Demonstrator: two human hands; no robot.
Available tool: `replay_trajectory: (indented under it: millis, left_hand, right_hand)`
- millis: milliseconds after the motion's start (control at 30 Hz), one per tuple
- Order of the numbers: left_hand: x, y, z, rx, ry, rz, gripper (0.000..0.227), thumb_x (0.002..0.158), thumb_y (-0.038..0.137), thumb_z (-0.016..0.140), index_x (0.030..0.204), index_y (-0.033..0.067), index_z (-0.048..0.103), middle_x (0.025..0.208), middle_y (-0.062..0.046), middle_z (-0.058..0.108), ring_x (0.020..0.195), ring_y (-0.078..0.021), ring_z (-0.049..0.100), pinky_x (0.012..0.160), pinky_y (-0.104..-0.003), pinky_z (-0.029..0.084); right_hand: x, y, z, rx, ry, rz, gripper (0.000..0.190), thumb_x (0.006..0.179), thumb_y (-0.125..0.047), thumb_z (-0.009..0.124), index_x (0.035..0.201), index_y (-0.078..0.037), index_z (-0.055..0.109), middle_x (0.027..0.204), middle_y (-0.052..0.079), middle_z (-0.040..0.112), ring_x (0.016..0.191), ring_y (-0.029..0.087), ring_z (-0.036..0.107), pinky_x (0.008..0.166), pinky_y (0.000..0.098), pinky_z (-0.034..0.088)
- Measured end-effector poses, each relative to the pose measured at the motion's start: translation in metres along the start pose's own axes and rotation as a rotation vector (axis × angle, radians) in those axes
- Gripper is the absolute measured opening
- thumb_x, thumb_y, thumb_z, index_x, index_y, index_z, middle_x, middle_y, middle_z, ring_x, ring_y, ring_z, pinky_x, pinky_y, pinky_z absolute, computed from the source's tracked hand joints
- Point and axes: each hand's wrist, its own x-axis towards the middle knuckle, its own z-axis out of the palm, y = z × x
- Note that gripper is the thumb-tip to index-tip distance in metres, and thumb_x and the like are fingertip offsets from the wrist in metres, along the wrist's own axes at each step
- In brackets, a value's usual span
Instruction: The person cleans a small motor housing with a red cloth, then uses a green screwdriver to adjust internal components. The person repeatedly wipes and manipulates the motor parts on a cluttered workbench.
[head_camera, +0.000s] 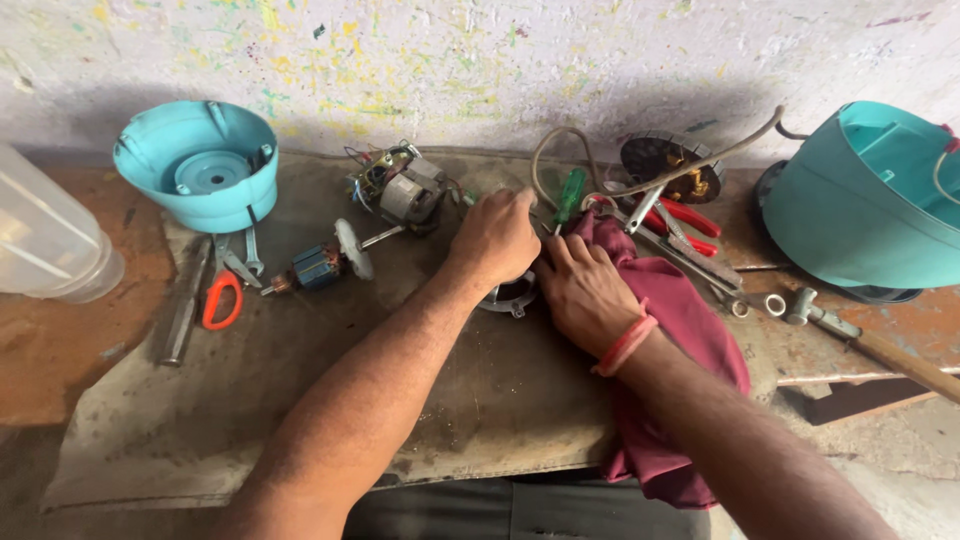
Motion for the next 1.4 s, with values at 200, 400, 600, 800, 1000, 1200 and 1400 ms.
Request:
replay_trajectory:
  millis: [200,400,600,800,1000,1200,1400]
  left_hand:
    - [-0.001,0.006,0.000,0.064,-0.065,-0.034,0.035,0.083,0.004,0.059,0.117,-0.0006,0.065,0.117,-0.021,0.069,0.112,-0.0417,0.062,0.100,-0.050,0.049]
    - [-0.001,-0.001,0.000,-0.005,-0.040,0.021,0.038,0.083,0.003,0.060,0.121,-0.0018,0.063,0.118,-0.023,0.068,0.114,-0.0416,0.061,0.100,-0.051,0.049]
    - [0.000,-0.001,0.001,-0.054,0.000,0.021,0.043,0.081,0.001,0.060,0.124,-0.0036,0.061,0.119,-0.023,0.068,0.112,-0.0414,0.062,0.098,-0.050,0.049]
    - [-0.002,-0.002,0.003,-0.055,0.015,0.023,0.041,0.081,0.001,0.061,0.121,-0.0022,0.064,0.116,-0.023,0.069,0.110,-0.0417,0.063,0.098,-0.050,0.050]
    - [-0.003,-0.007,0.007,-0.077,0.048,0.061,0.039,0.081,0.000,0.059,0.119,-0.0020,0.065,0.116,-0.023,0.070,0.110,-0.0423,0.063,0.098,-0.051,0.050]
    - [-0.003,-0.005,0.003,-0.077,0.069,0.070,0.043,0.080,0.000,0.060,0.123,-0.0028,0.063,0.116,-0.023,0.069,0.111,-0.0418,0.063,0.100,-0.050,0.050]
    - [-0.001,-0.006,0.009,-0.067,0.030,0.035,0.045,0.079,0.001,0.062,0.124,-0.0029,0.062,0.119,-0.023,0.068,0.113,-0.0435,0.061,0.099,-0.051,0.048]
  right_hand:
    - [-0.031,-0.010,-0.011,0.101,0.060,-0.038,0.047,0.073,-0.010,0.058,0.118,0.001,0.067,0.107,0.014,0.058,0.104,0.031,0.055,0.086,0.0419,0.046]
    - [-0.011,-0.006,-0.005,0.032,0.027,0.017,0.031,0.082,-0.011,0.057,0.110,-0.004,0.069,0.111,0.016,0.058,0.105,0.033,0.055,0.084,0.0432,0.047]
    - [-0.007,-0.002,-0.001,0.090,0.060,0.019,0.037,0.080,-0.010,0.058,0.115,-0.003,0.068,0.110,0.016,0.059,0.107,0.034,0.056,0.087,0.0445,0.048]
    - [-0.035,-0.009,-0.003,0.187,0.019,0.082,0.048,0.074,-0.005,0.060,0.121,-0.003,0.068,0.110,0.015,0.059,0.105,0.034,0.056,0.091,0.0447,0.048]
    - [-0.001,0.008,0.008,0.151,0.063,0.054,0.049,0.075,-0.006,0.060,0.123,-0.004,0.068,0.111,0.018,0.058,0.105,0.037,0.056,0.085,0.0474,0.048]
    - [-0.016,-0.003,0.005,0.182,0.043,0.064,0.043,0.074,-0.006,0.061,0.117,-0.004,0.067,0.110,0.017,0.060,0.108,0.036,0.056,0.089,0.0455,0.049]
    - [-0.014,0.002,0.006,0.125,0.139,0.017,0.050,0.069,-0.008,0.060,0.119,-0.001,0.068,0.112,0.019,0.061,0.110,0.039,0.055,0.090,0.0466,0.048]
